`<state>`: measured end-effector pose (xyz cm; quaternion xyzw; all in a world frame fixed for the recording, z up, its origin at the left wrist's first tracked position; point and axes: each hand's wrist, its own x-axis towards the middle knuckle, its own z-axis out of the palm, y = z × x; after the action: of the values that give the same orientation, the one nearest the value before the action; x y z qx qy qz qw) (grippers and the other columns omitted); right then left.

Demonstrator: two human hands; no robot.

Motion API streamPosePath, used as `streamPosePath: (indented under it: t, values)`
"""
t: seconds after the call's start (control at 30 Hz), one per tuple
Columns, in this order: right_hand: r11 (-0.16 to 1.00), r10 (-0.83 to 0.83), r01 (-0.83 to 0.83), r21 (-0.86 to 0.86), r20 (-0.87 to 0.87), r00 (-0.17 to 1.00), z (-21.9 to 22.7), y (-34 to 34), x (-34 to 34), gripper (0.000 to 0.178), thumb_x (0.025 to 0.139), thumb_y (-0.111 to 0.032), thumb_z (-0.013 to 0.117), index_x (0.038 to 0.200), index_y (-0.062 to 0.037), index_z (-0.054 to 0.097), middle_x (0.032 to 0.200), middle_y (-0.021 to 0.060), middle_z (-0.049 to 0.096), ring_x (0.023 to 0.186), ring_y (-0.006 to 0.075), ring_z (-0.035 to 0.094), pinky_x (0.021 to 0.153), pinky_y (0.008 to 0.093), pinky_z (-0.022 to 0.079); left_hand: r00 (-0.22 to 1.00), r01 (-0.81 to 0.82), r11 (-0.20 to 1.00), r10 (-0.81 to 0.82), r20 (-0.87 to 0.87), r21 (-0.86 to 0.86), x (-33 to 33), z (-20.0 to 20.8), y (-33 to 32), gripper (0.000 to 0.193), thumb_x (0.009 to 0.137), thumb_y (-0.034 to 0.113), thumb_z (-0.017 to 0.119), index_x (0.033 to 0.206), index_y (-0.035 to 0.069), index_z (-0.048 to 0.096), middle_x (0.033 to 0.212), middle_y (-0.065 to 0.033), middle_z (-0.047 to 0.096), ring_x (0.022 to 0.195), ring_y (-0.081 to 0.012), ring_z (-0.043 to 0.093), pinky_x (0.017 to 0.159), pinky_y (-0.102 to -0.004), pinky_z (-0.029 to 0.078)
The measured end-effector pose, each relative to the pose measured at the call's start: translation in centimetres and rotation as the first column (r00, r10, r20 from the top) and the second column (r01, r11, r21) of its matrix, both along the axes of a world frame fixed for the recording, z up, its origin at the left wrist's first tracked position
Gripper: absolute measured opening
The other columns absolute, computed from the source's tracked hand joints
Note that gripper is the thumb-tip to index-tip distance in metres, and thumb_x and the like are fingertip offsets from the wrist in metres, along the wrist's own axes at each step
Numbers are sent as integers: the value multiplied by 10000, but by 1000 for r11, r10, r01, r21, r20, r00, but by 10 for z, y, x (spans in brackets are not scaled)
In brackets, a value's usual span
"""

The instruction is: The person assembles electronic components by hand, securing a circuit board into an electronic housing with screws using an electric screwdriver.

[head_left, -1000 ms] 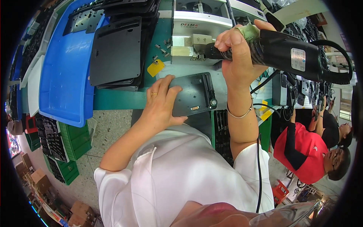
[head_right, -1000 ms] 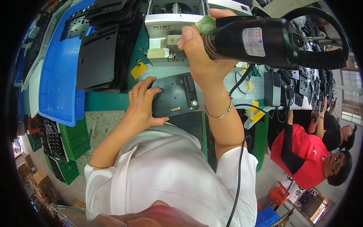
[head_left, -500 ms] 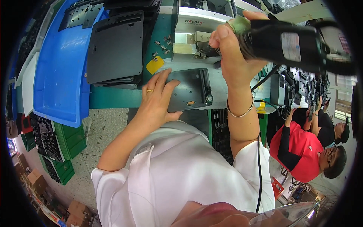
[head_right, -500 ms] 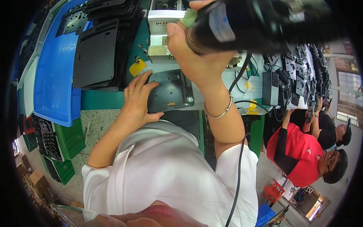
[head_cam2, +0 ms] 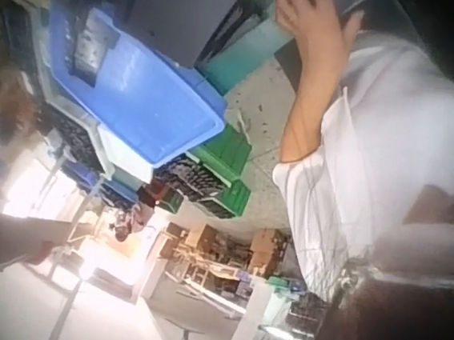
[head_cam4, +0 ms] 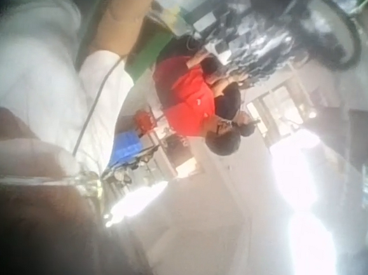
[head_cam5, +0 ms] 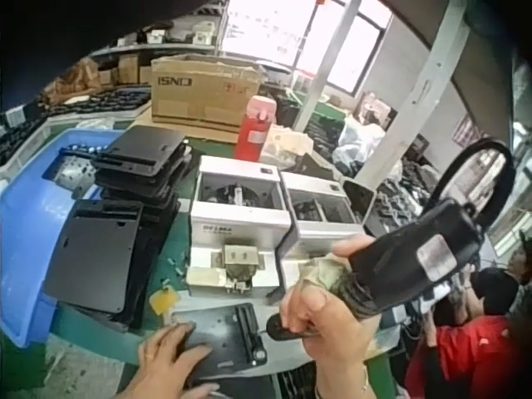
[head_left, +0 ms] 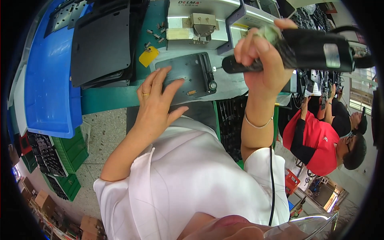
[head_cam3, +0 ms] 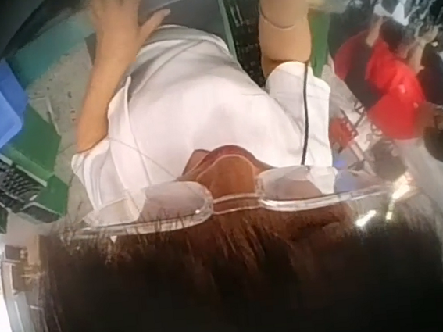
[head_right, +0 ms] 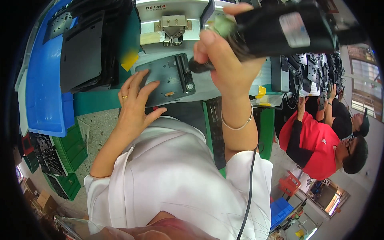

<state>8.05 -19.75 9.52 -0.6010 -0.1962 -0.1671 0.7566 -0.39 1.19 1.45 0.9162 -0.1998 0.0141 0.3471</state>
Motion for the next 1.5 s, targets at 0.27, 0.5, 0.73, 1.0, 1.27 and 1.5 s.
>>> streamPosePath:
  t: [0.27,0.5,0.73,1.0,1.27,1.5]
  values:
    - [987,-22,41,154,-126,992,-25,-9,-27,417,803,50,603,1168,6,406,675,89,544,510,155,521,507,310,477,939,122,992,-114,325,-7,5,-10,-44,444,652,198,780,1080,233,668,1180,-36,502,1098,-239,443,921,-418,329]
    - [991,-2,14,135,-86,996,-31,-7,-27,419,802,78,589,1164,-7,395,670,92,542,522,155,527,506,292,477,915,62,998,-68,397,28,9,-20,-53,385,656,185,751,1029,244,677,1106,4,524,1070,-207,446,939,-407,321]
    - [993,-16,31,114,-124,992,-39,-4,-28,422,805,87,590,1162,-13,387,706,92,550,529,150,532,498,280,474,919,59,998,-60,390,13,9,-23,-52,370,666,170,741,1024,246,683,1084,5,529,1060,-196,456,935,-408,324]
    - [865,-144,189,-465,132,981,-50,-5,-33,387,825,104,554,1089,-87,346,646,94,481,461,167,459,463,321,442,930,91,996,-82,358,-9,13,-25,-50,365,682,163,730,1033,255,688,1080,-1,531,1068,-206,471,943,-431,326]
    - [982,-154,151,-115,-20,988,-40,3,-35,409,819,78,566,1156,-80,398,658,82,507,459,170,455,491,344,450,933,120,993,-110,344,-10,13,-25,-47,363,714,163,707,1069,228,666,1149,-9,525,1091,-217,471,960,-441,323]
    - [913,-213,145,381,141,967,2,9,-1,440,869,-32,557,1255,-82,352,633,72,487,516,170,479,543,348,473,920,195,981,-184,346,4,12,-27,-46,333,765,159,682,1095,150,638,1270,43,535,1208,-197,452,1012,-458,309]
